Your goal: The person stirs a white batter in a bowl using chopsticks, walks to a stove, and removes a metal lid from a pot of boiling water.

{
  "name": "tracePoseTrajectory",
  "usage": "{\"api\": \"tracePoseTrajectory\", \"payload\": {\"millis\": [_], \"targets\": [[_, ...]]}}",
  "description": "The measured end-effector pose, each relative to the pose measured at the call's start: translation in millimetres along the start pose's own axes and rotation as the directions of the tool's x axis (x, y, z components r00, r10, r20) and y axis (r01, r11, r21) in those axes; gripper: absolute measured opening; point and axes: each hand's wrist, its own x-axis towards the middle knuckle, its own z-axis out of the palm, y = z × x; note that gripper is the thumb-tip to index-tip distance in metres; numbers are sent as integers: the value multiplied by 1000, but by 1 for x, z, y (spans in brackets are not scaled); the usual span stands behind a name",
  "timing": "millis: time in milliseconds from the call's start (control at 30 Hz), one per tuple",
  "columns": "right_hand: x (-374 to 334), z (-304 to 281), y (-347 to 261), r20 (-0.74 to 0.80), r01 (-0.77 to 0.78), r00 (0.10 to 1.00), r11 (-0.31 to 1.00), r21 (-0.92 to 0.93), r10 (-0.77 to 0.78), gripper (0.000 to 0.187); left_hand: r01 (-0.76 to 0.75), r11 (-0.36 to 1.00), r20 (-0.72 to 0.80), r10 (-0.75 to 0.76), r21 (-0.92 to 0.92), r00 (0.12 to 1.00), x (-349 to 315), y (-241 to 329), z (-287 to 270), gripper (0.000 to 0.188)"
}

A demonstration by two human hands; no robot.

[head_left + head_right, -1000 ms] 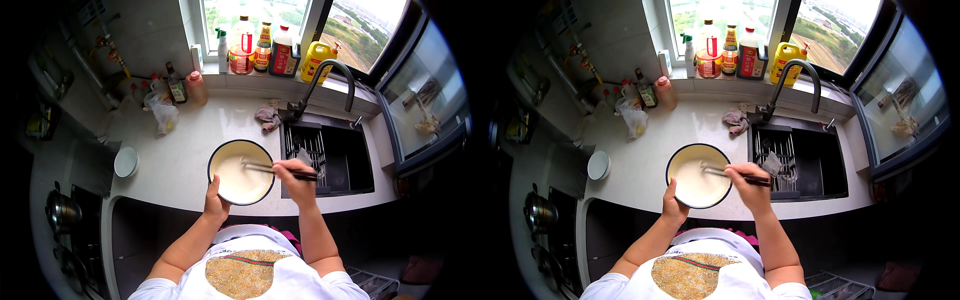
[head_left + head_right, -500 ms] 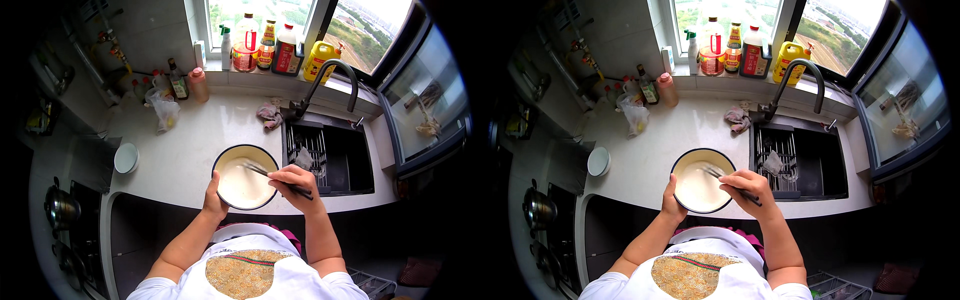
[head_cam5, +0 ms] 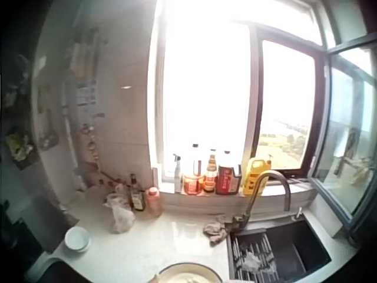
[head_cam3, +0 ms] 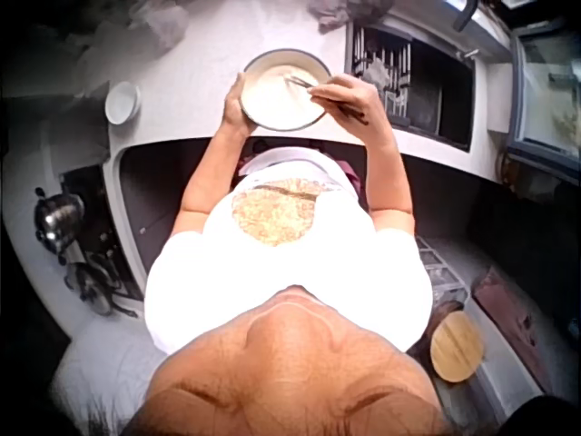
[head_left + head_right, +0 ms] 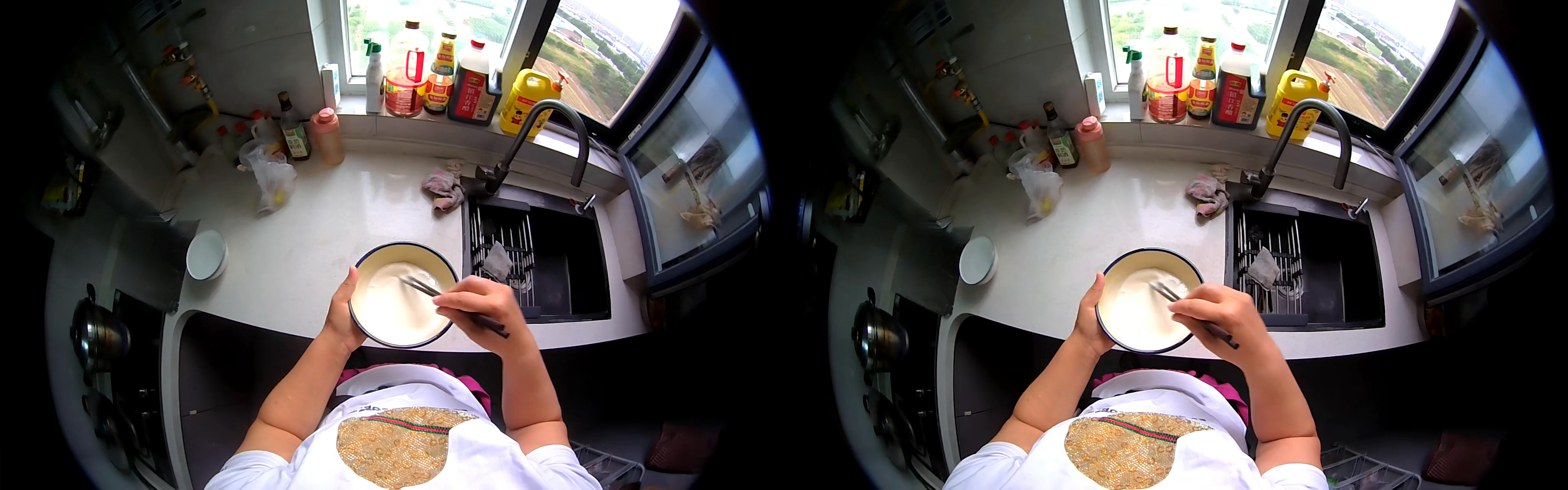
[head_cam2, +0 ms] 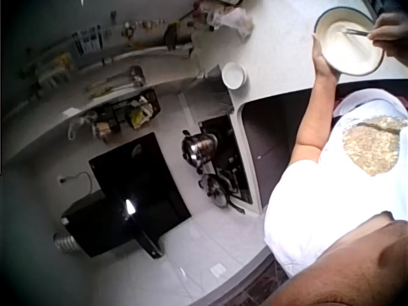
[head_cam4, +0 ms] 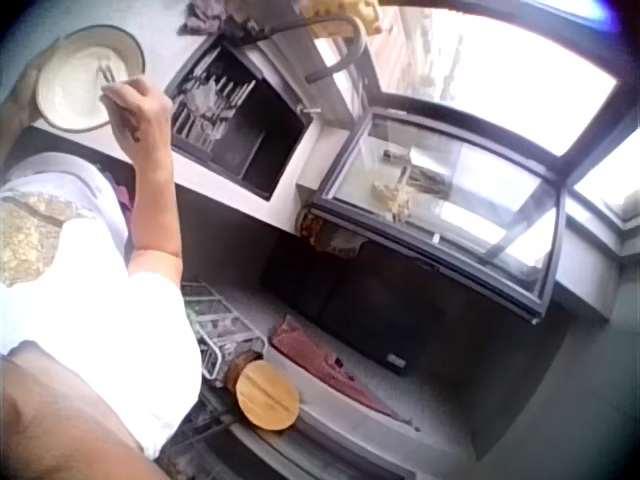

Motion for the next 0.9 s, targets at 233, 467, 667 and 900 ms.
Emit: {"api": "tracePoseTrajectory", "payload": {"millis": [233, 467, 667, 900], "targets": [[-3, -23, -18, 174, -71, 984, 984, 164, 42, 19, 71, 997, 25, -71, 23, 997, 2, 3, -4, 68], [-3, 4, 6, 15, 105, 994, 984, -144, -104, 20, 89, 995, 3, -89, 43, 996, 3, 4, 1, 68], [-9, -18, -13, 158, 3, 987, 990, 139, -25, 19, 17, 995, -21, -15, 102, 1000, 3, 7, -3, 66], [-4, 20, 13, -183, 130, 971, 984, -121, -151, 21, 21, 997, 16, -22, 68, 1000, 2, 12, 7, 64]]}}
